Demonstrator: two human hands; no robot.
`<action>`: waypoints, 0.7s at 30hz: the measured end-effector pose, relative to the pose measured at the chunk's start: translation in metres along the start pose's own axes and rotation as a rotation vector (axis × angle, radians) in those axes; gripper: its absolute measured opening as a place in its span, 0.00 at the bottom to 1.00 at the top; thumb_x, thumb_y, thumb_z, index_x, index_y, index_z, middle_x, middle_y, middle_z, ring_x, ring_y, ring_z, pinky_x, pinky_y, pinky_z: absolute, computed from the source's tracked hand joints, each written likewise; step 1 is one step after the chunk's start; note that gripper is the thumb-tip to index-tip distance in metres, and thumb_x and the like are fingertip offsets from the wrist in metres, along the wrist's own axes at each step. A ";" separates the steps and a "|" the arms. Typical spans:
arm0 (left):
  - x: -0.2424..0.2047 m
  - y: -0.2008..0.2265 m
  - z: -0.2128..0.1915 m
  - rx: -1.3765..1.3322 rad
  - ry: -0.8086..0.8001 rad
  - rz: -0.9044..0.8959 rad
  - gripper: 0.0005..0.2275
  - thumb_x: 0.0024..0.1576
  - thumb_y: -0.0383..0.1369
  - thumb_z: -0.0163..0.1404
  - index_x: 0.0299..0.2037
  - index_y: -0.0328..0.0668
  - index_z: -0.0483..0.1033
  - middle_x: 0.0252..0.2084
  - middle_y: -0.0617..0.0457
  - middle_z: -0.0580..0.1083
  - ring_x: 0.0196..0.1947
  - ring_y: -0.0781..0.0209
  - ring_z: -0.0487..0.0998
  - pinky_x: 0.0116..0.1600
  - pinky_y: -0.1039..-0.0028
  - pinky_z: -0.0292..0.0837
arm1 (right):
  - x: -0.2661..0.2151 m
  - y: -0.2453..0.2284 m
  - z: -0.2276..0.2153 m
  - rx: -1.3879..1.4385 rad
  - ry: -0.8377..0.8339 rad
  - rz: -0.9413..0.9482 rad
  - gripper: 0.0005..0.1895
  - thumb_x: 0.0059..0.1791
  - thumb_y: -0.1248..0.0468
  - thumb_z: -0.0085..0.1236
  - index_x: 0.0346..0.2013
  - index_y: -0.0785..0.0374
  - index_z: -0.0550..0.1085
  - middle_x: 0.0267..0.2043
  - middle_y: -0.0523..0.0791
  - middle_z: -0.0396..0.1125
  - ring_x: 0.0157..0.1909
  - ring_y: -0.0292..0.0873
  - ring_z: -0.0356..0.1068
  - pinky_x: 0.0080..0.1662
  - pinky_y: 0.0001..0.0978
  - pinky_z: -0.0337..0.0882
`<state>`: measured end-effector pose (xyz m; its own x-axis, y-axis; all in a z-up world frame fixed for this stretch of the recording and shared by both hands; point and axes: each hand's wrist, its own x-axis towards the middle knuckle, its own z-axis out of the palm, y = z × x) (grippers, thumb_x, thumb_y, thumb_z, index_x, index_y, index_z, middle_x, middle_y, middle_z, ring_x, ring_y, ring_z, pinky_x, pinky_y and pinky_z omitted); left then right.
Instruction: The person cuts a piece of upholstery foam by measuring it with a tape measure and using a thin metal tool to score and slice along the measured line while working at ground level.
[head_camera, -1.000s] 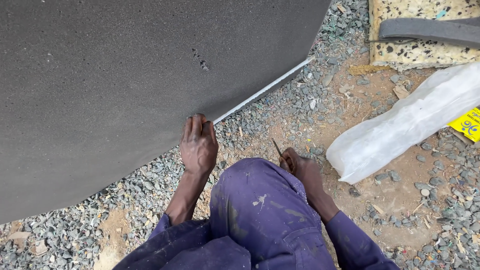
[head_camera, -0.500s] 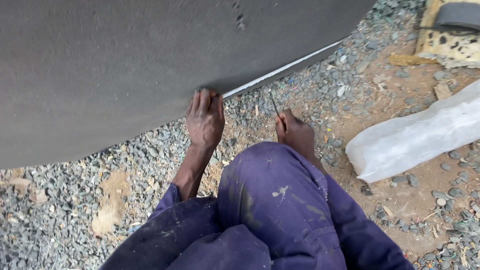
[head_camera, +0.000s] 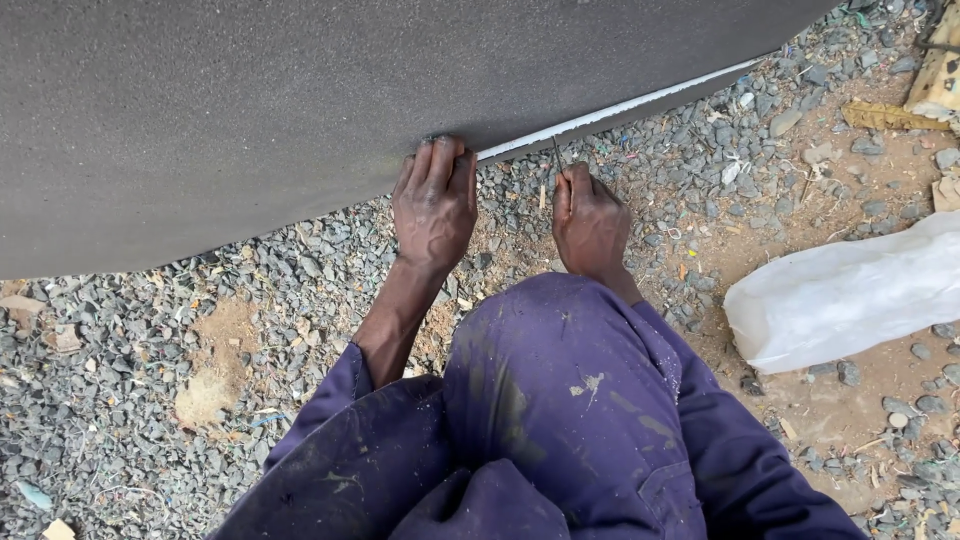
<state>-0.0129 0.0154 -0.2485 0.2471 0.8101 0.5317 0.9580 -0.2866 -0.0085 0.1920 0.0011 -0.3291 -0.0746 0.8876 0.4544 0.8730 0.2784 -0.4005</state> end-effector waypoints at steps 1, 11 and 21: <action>-0.001 0.000 0.000 -0.002 -0.007 -0.006 0.06 0.61 0.28 0.53 0.34 0.45 0.84 0.38 0.58 0.71 0.39 0.64 0.76 0.40 0.75 0.74 | 0.001 -0.001 0.001 0.006 -0.011 0.002 0.06 0.60 0.59 0.48 0.39 0.55 0.69 0.24 0.49 0.73 0.26 0.49 0.77 0.29 0.38 0.76; -0.008 0.003 0.005 -0.058 0.056 0.027 0.07 0.61 0.28 0.53 0.31 0.44 0.82 0.38 0.55 0.69 0.37 0.58 0.76 0.36 0.71 0.72 | -0.007 0.001 -0.008 0.038 -0.065 0.029 0.09 0.61 0.59 0.47 0.36 0.54 0.68 0.18 0.45 0.68 0.20 0.44 0.73 0.25 0.32 0.71; -0.012 0.011 0.002 -0.050 0.014 -0.014 0.07 0.61 0.28 0.52 0.33 0.44 0.83 0.39 0.57 0.69 0.38 0.64 0.73 0.37 0.75 0.70 | -0.018 0.006 0.000 -0.024 -0.255 0.043 0.06 0.57 0.63 0.49 0.37 0.59 0.69 0.16 0.48 0.67 0.18 0.46 0.72 0.24 0.38 0.68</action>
<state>-0.0053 0.0040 -0.2567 0.2315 0.8071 0.5431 0.9528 -0.3009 0.0409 0.1987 -0.0136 -0.3395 -0.1540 0.9630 0.2212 0.8889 0.2327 -0.3945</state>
